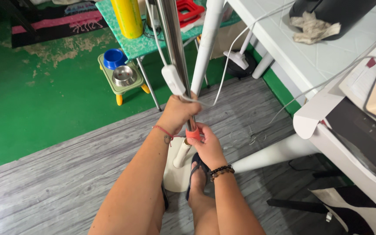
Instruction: The person assembles a standing electric fan by inserting the metal pole into the base, securing it with a red knob, attaching the fan head, and tightening the assembly. They then plug the fan into a power strip and turn it on.
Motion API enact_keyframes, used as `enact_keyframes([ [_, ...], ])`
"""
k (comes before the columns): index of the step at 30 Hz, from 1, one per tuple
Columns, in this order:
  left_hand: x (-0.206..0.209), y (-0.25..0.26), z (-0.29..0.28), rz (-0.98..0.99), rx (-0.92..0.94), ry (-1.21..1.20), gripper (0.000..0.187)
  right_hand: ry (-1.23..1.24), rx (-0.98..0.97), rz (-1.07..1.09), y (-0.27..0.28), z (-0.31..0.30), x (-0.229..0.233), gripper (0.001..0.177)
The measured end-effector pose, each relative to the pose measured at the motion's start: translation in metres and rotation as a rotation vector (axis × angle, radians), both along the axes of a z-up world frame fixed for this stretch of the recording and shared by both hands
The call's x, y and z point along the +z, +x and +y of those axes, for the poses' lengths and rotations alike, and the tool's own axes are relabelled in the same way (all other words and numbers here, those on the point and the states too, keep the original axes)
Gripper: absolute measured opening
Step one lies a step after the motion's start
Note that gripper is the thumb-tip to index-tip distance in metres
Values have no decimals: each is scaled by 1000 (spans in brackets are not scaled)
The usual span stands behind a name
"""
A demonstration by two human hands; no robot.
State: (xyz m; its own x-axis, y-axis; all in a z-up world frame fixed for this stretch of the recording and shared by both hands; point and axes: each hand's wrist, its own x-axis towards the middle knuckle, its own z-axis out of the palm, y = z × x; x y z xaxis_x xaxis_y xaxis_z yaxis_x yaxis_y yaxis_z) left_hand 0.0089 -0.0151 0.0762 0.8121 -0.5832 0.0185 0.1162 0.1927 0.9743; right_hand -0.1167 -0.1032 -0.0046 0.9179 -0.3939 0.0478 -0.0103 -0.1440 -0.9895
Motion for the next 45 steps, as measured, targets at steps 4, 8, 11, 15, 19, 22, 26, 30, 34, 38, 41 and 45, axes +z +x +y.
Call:
enact_keyframes([
  [4,-8,-8,11,123,-9,100,13,114,32,78,10,1,11,49],
  [8,-14,-9,12,91,-113,78,19,-2,43,67,14,0,32,48],
  [11,-18,-12,9,89,-164,32,20,151,134,-47,14,3,48,48],
  [15,-13,-18,0,43,-128,3,31,249,159,-275,19,5,54,62],
  [19,-3,-17,-3,-366,-112,-36,43,218,-1,-248,34,2,35,45],
  [22,9,-6,-7,29,-80,214,82,278,-68,-150,43,-4,20,36],
  [26,21,9,-5,-170,-49,100,70,168,-114,-38,37,5,7,30],
  [30,22,17,-8,-166,-43,190,72,238,-73,-108,37,11,-1,34],
  [34,25,25,-14,-139,-69,57,61,45,-53,-100,38,1,-3,34],
  [38,40,29,-12,-228,-132,-37,73,-10,26,-167,49,-9,10,37],
  [41,48,20,-4,-203,-155,26,72,114,32,-113,50,-12,26,35],
  [45,53,0,1,-203,-128,130,72,186,1,85,49,-17,50,38],
])
